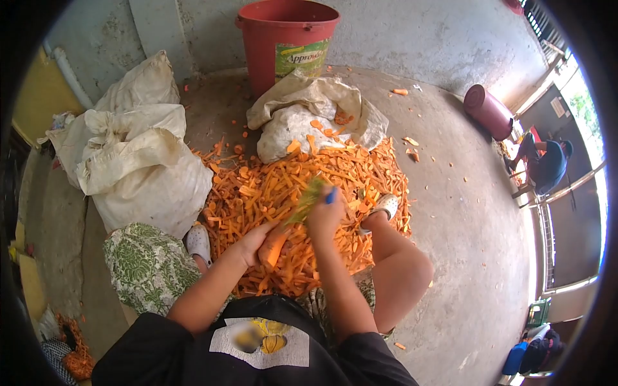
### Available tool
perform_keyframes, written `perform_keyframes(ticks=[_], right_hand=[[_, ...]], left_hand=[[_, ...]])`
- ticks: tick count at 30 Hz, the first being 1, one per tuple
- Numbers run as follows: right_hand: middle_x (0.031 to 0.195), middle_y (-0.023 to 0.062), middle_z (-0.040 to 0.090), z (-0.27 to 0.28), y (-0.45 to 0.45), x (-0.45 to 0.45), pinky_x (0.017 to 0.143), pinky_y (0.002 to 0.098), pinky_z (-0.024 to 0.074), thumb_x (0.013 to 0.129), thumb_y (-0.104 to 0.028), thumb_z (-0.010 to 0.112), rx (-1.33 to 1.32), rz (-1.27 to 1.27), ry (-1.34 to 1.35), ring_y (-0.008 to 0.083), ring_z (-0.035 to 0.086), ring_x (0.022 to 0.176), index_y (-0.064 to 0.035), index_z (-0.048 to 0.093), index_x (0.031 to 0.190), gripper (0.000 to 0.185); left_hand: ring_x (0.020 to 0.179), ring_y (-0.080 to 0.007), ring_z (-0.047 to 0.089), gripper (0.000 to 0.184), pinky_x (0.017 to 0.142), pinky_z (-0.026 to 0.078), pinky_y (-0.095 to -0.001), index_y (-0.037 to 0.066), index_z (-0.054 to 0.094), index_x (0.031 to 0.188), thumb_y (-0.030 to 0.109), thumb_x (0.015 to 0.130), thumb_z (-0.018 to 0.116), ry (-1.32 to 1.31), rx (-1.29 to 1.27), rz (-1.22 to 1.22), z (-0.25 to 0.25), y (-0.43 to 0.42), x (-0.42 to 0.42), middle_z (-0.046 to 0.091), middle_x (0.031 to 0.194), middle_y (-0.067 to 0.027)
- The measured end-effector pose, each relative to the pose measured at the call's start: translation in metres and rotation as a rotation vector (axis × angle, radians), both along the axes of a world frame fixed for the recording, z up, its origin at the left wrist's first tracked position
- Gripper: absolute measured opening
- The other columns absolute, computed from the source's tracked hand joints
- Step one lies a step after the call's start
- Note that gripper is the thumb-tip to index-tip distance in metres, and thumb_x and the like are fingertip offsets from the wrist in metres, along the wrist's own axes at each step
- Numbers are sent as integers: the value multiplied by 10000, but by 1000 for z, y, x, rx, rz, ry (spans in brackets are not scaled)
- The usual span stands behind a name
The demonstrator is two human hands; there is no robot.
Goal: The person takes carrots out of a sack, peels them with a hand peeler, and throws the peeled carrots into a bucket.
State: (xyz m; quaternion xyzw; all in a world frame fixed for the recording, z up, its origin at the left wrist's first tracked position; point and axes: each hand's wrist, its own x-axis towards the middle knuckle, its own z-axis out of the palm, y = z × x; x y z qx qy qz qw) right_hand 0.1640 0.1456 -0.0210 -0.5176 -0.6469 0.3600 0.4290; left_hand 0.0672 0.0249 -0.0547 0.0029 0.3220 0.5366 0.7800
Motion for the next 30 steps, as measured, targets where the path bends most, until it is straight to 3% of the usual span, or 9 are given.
perform_keyframes(ticks=[1,3,6,17,22,24,26,29,30], right_hand=[[582,90,497,5,-25,-10,472,325,362,876,-204,458,-29,64,9,184,446,493,-12,497,771,223],[574,188,506,1,-55,-14,490,393,389,760,-91,538,55,180,-131,339,523,540,-17,493,773,88],[588,213,510,-2,-54,-15,508,425,394,716,-58,541,83,182,-252,398,521,590,-20,492,767,80],[582,210,504,-12,-41,-28,517,429,381,766,-104,533,21,125,-196,400,507,585,-14,494,737,102],[554,160,497,-18,-31,-27,489,383,376,856,-202,479,-36,-14,-104,286,483,495,-4,492,692,257],[570,89,507,-39,12,-14,473,342,377,876,-201,447,-61,-300,-79,192,452,479,-2,513,718,262],[604,47,513,-54,64,28,462,299,375,889,-195,426,-252,-324,182,144,445,486,-3,539,776,250],[622,42,499,-23,49,21,470,269,372,900,-227,418,-294,-142,506,108,447,508,-2,533,821,265],[631,38,501,-15,35,11,468,261,372,901,-241,419,-261,-113,273,100,441,508,-2,534,876,267]], left_hand=[[639,-170,599,341,557,516,-328,45,524,986,338,897,373,-14,-45,59,-18,2,-1,600,784,-71],[629,-166,597,328,547,515,-327,44,528,968,331,893,387,-7,-25,119,-25,4,1,600,790,-66],[601,-145,588,278,510,509,-301,46,527,932,297,883,418,32,32,164,-24,2,1,594,783,-51],[585,-124,556,259,482,479,-285,75,508,900,297,896,373,111,-16,231,1,10,-2,560,753,-33],[610,-146,546,301,496,464,-314,93,499,918,347,903,338,120,-52,212,-12,11,-11,546,755,-51],[602,-155,535,315,489,454,-318,98,487,913,367,906,323,101,-77,213,-14,7,-13,531,732,-57],[541,-140,504,292,456,421,-278,99,473,913,356,908,334,-136,-74,114,4,-6,-14,497,681,-47],[545,-166,505,314,446,426,-298,100,456,892,383,907,321,-44,-91,141,-4,1,-17,483,658,-57],[549,-160,508,320,436,427,-312,102,452,876,391,905,316,6,-112,143,-3,5,-16,486,657,-56]])
